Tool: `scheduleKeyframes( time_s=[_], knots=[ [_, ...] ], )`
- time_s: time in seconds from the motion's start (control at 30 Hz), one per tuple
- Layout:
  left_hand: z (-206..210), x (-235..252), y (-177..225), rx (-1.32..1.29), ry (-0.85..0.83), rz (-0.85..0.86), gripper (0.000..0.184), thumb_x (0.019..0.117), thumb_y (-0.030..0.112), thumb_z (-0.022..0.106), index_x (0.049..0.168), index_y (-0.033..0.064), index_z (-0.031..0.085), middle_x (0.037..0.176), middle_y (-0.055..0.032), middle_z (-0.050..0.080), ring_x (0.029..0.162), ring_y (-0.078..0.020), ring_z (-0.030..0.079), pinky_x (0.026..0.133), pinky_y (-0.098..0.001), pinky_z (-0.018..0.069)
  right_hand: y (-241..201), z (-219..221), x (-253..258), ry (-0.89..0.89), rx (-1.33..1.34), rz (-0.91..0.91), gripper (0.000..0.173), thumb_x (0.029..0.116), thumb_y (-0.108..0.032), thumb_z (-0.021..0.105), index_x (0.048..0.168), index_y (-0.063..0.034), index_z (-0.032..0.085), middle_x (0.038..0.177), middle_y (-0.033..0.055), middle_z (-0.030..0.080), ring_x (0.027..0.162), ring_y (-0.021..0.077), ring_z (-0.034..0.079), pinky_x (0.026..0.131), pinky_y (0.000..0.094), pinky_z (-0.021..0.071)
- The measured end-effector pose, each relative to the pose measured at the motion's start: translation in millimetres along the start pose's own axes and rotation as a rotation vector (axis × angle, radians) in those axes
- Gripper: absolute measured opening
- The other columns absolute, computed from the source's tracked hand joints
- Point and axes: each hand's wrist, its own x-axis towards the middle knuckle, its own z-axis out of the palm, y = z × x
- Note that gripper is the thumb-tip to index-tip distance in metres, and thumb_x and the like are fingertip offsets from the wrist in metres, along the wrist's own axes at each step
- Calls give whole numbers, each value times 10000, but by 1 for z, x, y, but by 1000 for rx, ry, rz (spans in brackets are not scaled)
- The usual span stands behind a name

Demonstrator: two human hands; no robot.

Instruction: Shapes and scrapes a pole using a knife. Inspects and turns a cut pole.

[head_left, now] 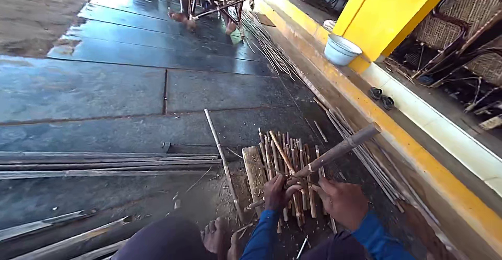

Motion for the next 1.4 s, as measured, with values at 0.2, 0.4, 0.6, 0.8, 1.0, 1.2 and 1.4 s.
scheduleKeyframes(
  time_s=[0.2, 0.4, 0.6, 0.8, 1.0, 1.2, 1.4],
  knots=[
    [-6, 4, 0, 21, -13, -22, 716, 947, 752, 445, 794, 101, 700, 626, -26, 637, 522, -136, 611, 502, -363, 542, 5, -2, 6, 1, 33, 2, 396, 1023, -438, 506, 850, -120, 666, 554, 26, 574, 462, 222, 609, 402, 451, 494],
    [-4, 5, -3, 23, -6, -21, 744, 965, 759, 377, 805, 116, 716, 638, -15, 653, 556, -139, 632, 538, -374, 552, 1, 0, 13, -1, 143, 56, 434, 1040, -465, 502, 872, -102, 670, 560, 30, 567, 473, 217, 599, 426, 447, 501],
    [-3, 7, -2, 56, -15, -29, 808, 955, 794, 296, 749, 110, 674, 582, -26, 604, 522, -164, 608, 510, -393, 532, 5, -1, 22, 140, 260, 97, 410, 1041, -451, 526, 904, -91, 666, 583, -10, 560, 478, 141, 565, 430, 381, 503],
    [4, 6, -9, 52, 28, -9, 794, 944, 803, 325, 770, 117, 683, 588, -21, 616, 520, -151, 611, 509, -378, 535, 8, -8, 27, 161, 265, 85, 404, 1049, -445, 524, 891, -96, 655, 578, -14, 545, 461, 136, 543, 414, 370, 487],
    [7, 9, -6, 55, 54, -13, 787, 926, 815, 360, 764, 117, 684, 593, -15, 618, 515, -148, 604, 513, -371, 534, 9, -5, 25, 205, 241, 88, 414, 1048, -446, 531, 893, -85, 661, 598, -6, 569, 486, 130, 574, 430, 368, 508],
    [10, 13, -7, 62, 74, -6, 727, 819, 825, 564, 763, 111, 691, 602, -16, 641, 510, -138, 620, 499, -372, 548, 10, -2, 23, 194, 222, 73, 408, 1043, -438, 536, 889, -89, 682, 584, 6, 583, 480, 150, 583, 432, 387, 509],
    [7, 14, -6, 68, 16, 8, 716, 892, 791, 500, 787, 110, 694, 643, -24, 648, 528, -146, 623, 495, -369, 544, 10, 16, 14, 123, 162, 55, 406, 1045, -448, 507, 884, -118, 681, 582, 13, 598, 475, 180, 604, 416, 413, 502]
  ],
)
